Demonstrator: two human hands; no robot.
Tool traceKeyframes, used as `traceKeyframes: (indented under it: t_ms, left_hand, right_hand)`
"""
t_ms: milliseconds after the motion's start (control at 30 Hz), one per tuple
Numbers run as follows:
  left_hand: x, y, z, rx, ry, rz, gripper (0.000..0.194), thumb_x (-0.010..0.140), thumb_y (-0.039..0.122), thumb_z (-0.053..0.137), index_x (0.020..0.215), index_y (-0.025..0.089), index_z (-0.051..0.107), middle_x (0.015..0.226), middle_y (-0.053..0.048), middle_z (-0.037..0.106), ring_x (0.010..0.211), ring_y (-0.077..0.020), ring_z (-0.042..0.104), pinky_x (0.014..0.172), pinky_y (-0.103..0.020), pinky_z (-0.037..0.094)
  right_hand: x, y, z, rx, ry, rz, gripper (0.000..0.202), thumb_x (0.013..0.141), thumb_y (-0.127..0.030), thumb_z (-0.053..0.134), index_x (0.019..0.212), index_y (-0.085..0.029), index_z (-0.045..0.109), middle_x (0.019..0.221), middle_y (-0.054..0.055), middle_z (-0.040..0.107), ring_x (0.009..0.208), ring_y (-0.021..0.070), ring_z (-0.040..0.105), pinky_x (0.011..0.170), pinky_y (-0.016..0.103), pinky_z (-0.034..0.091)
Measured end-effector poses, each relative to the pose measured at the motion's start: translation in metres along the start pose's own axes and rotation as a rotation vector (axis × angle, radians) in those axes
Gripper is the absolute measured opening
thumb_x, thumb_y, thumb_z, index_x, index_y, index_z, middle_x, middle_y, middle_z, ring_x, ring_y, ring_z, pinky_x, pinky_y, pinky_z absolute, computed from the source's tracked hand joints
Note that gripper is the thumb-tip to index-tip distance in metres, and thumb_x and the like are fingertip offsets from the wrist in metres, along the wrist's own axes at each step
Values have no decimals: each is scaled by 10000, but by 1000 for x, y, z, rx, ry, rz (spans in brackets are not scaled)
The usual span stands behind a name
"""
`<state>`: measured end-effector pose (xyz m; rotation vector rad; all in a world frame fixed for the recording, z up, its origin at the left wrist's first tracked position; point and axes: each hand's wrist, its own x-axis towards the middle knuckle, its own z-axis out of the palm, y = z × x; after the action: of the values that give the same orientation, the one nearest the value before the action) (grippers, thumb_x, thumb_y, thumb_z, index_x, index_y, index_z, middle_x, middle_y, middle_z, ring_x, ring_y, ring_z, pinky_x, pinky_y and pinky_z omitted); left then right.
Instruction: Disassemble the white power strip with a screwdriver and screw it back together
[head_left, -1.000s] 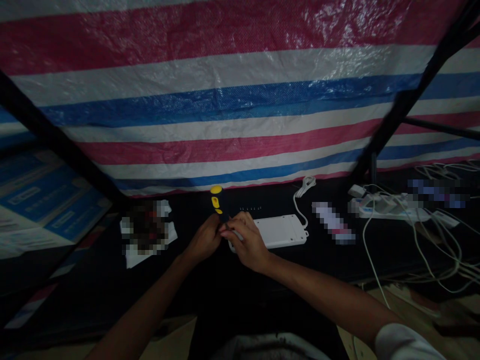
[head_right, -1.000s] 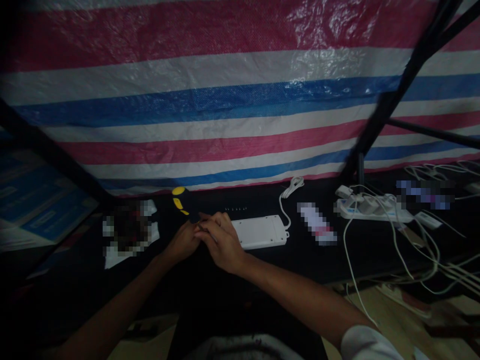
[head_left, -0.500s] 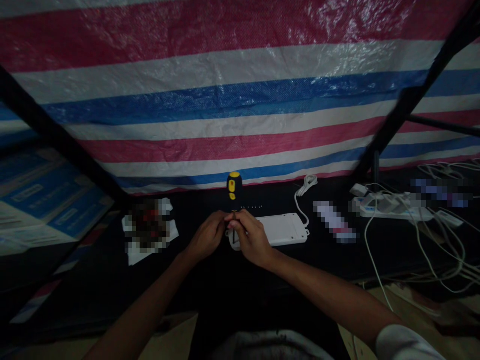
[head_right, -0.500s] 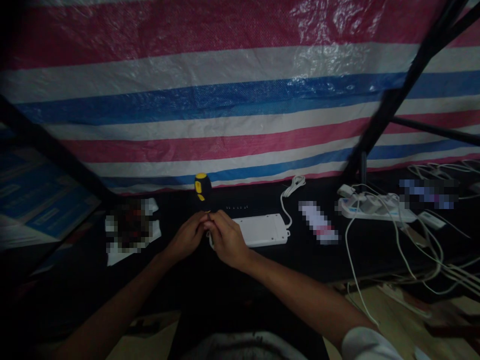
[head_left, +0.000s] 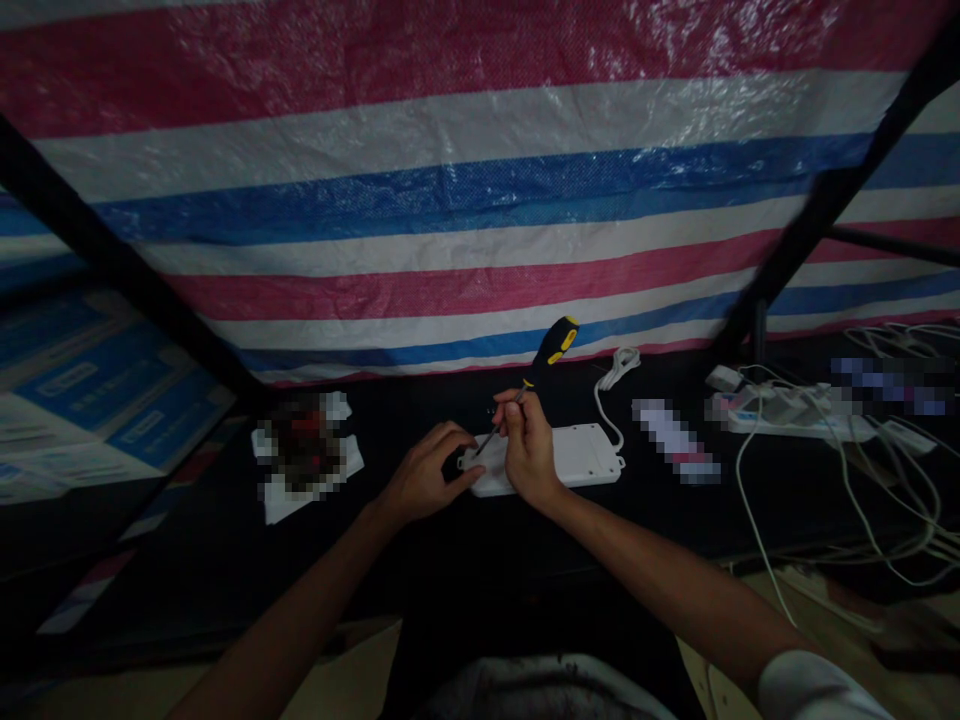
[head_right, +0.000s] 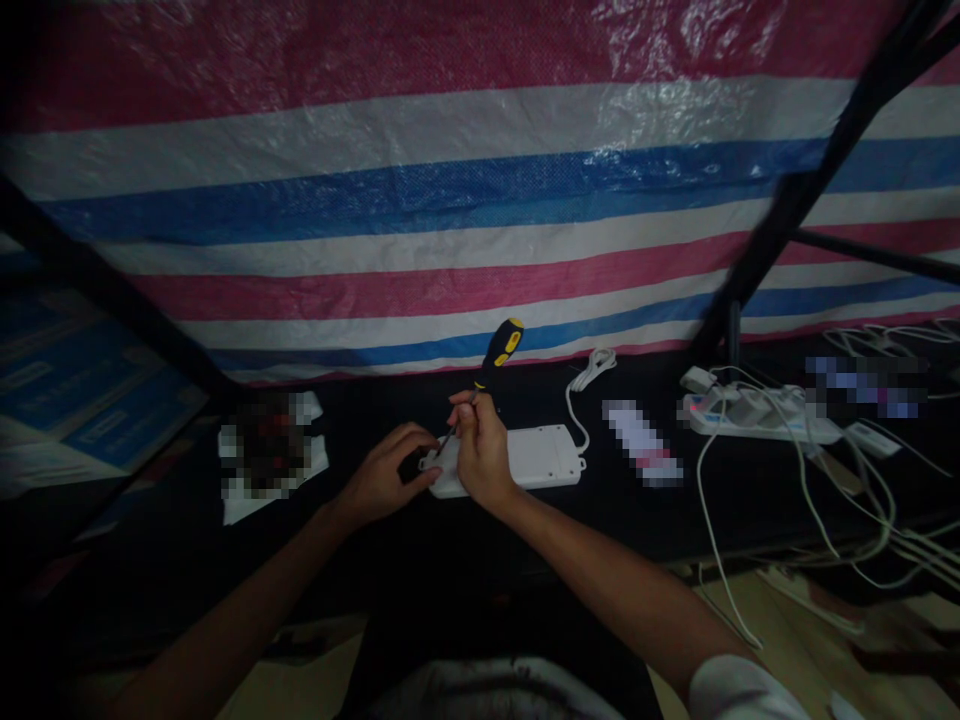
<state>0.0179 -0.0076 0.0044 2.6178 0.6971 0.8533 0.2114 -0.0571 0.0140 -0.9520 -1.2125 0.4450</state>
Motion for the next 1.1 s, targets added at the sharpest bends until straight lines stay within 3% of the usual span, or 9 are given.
traceKeyframes:
  t_ms: [167, 300, 467, 600, 700, 833, 1000, 1100]
  left_hand:
    - [1, -6, 12, 43, 86, 47, 226, 1120, 333, 528, 1034, 222, 706, 967, -49, 695, 902, -195, 654, 856, -341, 539]
    - [3, -14, 13, -13, 130, 4, 242, 1130, 311, 511, 1148, 233, 739, 1040, -57, 719, 971, -197, 678, 897, -344, 559]
    - [22, -33, 9, -22, 179, -122, 267, 1097, 302, 553, 1256, 250, 762, 1081, -56, 709, 986, -202, 699, 873, -344, 583]
    - [48, -50, 13, -65, 136, -229, 212, 1016, 230, 635, 1168, 226, 783, 1055, -50, 733, 914, -197, 715, 842, -341, 585]
    - [64, -61, 20, -101, 113, -323, 115, 941, 187, 705, 1039, 194, 765, 965, -44, 763, 871, -207, 738, 836, -349, 588]
    - [70, -69, 27, -118, 72, -351, 34, 900, 216, 756, 876, 197, 741, 854, -29, 769, 776, -207, 738, 768, -339, 585]
    - [71, -74, 30, -131, 27, -351, 35, 883, 230, 774, 871, 201, 757, 864, -32, 779, 776, -201, 740, 761, -326, 583]
    - [74, -75, 31, -130, 11, -346, 28, 885, 223, 770, 879, 198, 761, 862, -36, 777, 776, -202, 737, 762, -326, 578]
  right_hand:
    - [2, -3, 1, 15, 44, 23, 268, 1139, -446, 417, 1126, -243, 591, 882, -6, 614, 688, 138, 551, 662, 281, 471]
    - [12, -2, -4, 21, 103, 6, 267, 1141, -447, 413, 1124, -244, 587, 875, -11, 608, 677, 133, 549, 651, 274, 467]
    - [52, 4, -39, -130, 143, -113, 273, 1140, -432, 407, 1088, -235, 590, 864, -5, 605, 705, 144, 556, 686, 290, 462]
    - [82, 10, -73, -349, 150, -238, 287, 1136, -407, 395, 1086, -225, 611, 853, 11, 601, 746, 174, 570, 755, 331, 462]
    - [87, 19, -91, -501, 121, -288, 312, 1133, -387, 372, 1056, -219, 624, 934, 68, 657, 872, 226, 624, 849, 376, 473]
    - [83, 29, -103, -698, -93, -235, 325, 1134, -355, 357, 1039, -207, 631, 968, 103, 699, 903, 245, 657, 851, 351, 467]
    - [91, 36, -117, -969, -497, -56, 307, 1141, -328, 396, 1097, -200, 672, 1009, 97, 756, 893, 225, 699, 792, 290, 429]
    - [96, 39, -124, -1091, -665, 51, 287, 1135, -309, 441, 1093, -202, 704, 1056, 101, 782, 934, 234, 725, 773, 286, 414]
